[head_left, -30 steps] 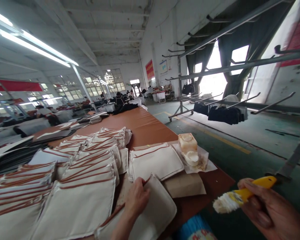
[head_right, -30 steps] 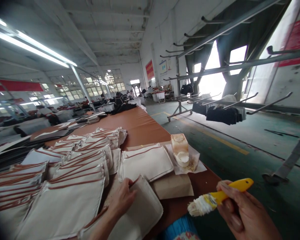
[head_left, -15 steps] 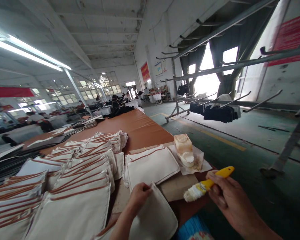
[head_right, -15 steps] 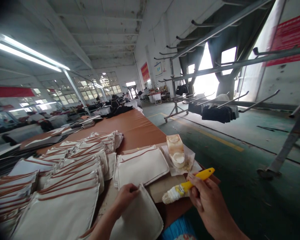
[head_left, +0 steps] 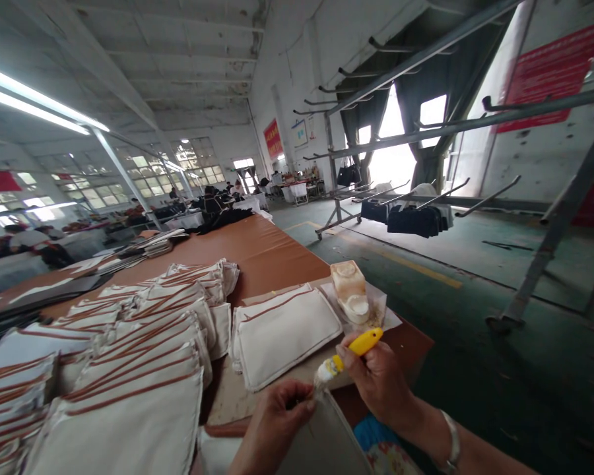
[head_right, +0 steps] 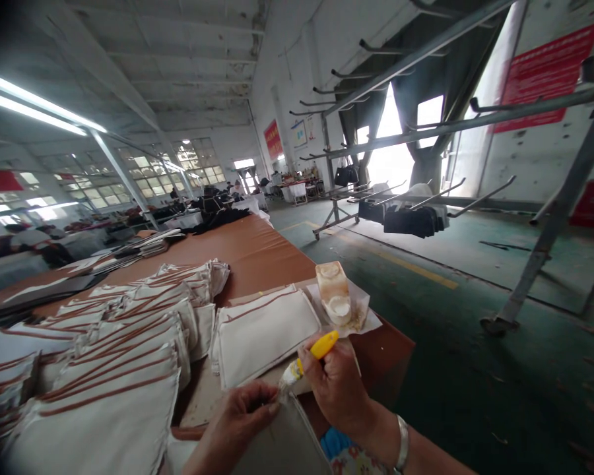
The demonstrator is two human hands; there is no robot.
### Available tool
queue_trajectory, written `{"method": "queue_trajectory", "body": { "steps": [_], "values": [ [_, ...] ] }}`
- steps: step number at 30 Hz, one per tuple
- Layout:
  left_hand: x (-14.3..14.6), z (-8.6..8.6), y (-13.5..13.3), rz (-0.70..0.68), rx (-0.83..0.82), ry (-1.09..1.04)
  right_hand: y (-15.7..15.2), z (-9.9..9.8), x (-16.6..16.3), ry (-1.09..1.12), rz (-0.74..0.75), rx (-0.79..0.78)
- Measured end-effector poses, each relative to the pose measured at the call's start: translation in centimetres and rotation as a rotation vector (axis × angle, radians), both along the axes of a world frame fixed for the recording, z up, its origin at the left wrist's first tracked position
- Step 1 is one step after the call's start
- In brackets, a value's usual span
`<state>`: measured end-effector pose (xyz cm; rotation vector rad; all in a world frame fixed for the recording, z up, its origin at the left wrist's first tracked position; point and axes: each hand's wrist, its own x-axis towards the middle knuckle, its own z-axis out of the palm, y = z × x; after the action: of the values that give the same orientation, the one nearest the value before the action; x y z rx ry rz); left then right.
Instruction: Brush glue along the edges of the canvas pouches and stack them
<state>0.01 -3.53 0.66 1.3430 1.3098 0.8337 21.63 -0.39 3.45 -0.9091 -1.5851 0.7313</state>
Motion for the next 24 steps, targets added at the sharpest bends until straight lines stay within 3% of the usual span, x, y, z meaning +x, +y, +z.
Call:
{"method": "queue_trajectory", "body": {
  "steps": [3,6,10,13,15,17,21,24],
  "values": [
    [0.2,-0.1,-0.1,-0.02,-0.032,-0.041,-0.1,0.0,0.7,0.005,-0.083,0.101],
    [0.3,-0.6,0.1,-0.019,-0.034,-0.044,-0.7,-0.4,0.9,0.019,-0.074,0.105],
    [0.7,-1.4,0.0,-0.013,0.018,-0.004,-1.1,-1.0,0.6,-0.052,0.003,0.134],
    [1.1,-1.8,-0.8,0.014,0.114,0.054,-0.5,-0.9,1.7,-0.032,-0.084,0.126],
    [1.4,-2.0,-1.5,0.02,0.233,0.122,0.0,-0.6,2.7,0.006,-0.166,0.09],
    [1.7,-2.2,-2.0,-0.021,0.452,0.237,0.4,-0.3,3.4,0.045,-0.185,0.017],
    [2.2,-2.4,-2.5,-0.095,0.951,0.424,-0.2,-0.2,3.2,0.093,0.008,-0.191],
    [2.4,-2.2,-2.6,-0.126,1.037,0.52,-1.3,0.4,3.1,0.029,0.173,-0.264]
  ]
}}
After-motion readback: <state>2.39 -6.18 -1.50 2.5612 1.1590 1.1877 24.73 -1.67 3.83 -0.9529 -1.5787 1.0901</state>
